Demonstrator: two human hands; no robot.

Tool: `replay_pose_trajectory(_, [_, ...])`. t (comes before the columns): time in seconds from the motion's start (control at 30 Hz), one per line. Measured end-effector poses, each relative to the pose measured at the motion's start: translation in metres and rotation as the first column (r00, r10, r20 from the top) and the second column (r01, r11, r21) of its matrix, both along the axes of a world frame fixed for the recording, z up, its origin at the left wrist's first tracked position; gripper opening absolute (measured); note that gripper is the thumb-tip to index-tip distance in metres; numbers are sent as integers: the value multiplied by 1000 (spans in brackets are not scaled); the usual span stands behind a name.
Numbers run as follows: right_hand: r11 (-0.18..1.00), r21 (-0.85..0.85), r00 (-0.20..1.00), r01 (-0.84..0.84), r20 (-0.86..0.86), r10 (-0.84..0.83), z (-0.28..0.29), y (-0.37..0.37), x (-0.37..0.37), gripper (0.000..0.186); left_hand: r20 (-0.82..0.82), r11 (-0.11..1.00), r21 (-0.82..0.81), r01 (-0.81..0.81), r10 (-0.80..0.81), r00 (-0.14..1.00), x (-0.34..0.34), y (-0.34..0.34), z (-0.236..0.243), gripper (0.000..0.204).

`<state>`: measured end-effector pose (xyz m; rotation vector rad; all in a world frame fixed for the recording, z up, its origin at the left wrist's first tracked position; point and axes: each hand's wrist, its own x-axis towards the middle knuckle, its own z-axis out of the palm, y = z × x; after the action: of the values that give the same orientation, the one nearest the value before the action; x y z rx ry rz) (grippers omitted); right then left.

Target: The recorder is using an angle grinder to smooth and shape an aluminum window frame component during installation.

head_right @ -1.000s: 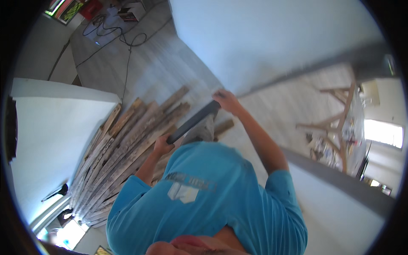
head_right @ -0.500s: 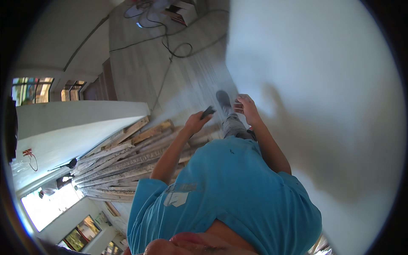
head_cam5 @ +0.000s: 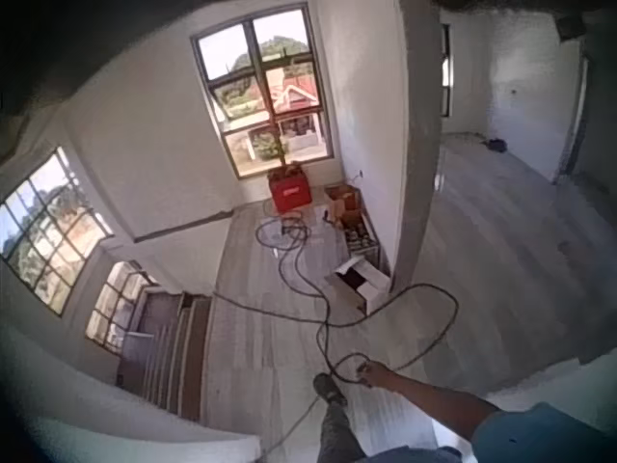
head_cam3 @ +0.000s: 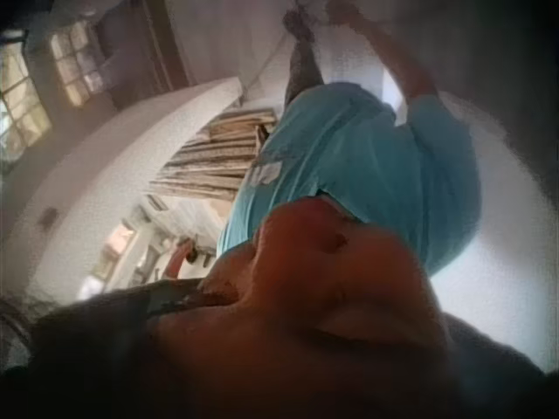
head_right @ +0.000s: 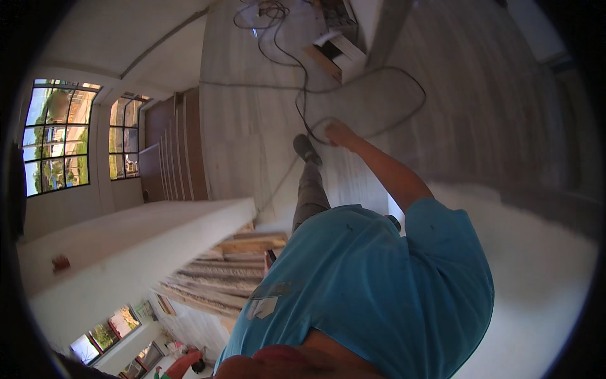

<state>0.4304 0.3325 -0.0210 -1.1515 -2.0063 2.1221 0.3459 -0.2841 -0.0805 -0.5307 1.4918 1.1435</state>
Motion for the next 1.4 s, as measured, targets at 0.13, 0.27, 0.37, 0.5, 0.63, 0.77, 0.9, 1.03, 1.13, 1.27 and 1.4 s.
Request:
replay_pose_trajectory(0.13, [961,85,877,263,394,-274,-56,75,-35,30,4,972,79,-221,221,975,-132,113,-24,82])
replay_pose_trajectory(0.27, [920,30,726,390,605,-328,-77,114,-20,9,-226,987,79,-138,152,962,-330,327,80,83])
replay_pose_trajectory(0.37, [909,8,681,416,660,-317,-81,146,-33,27,-393,979,200,-46,123,911,-494,449,121,76])
replay_pose_trajectory(0.5, [785,-1,511,619,760,-402,-71,211,-159,25,-612,985,149,86,23,791,-668,581,161,74])
replay_pose_trajectory(0.63, [878,-16,636,479,696,-334,-140,335,-336,17,-644,991,125,-38,110,757,-778,631,141,71])
replay_pose_trajectory(0.77, [946,169,804,-277,579,132,-156,524,-644,43,-540,999,-36,-26,2,842,-890,695,113,75])
replay_pose_trajectory(0.9, [921,389,999,-13,-38,30,-77,644,-938,29,-598,996,-81,-45,-13,801,-954,766,123,78])
replay_pose_trajectory(1.03, [932,362,993,-33,-90,70,36,743,-1156,36,-553,997,-25,-77,51,832,-1121,847,121,78])
replay_pose_trajectory(1.13, [915,402,996,-31,-63,62,26,824,-1247,37,-507,999,-16,-33,20,861,-1269,914,120,78])
replay_pose_trajectory(1.27, [929,-116,935,351,90,-342,-23,915,-1300,34,-421,995,41,-88,97,902,-1426,1040,112,78])
replay_pose_trajectory(1.4, [881,-71,874,468,184,-449,-74,980,-1275,35,-533,997,60,52,-12,846,-1577,1203,148,78])
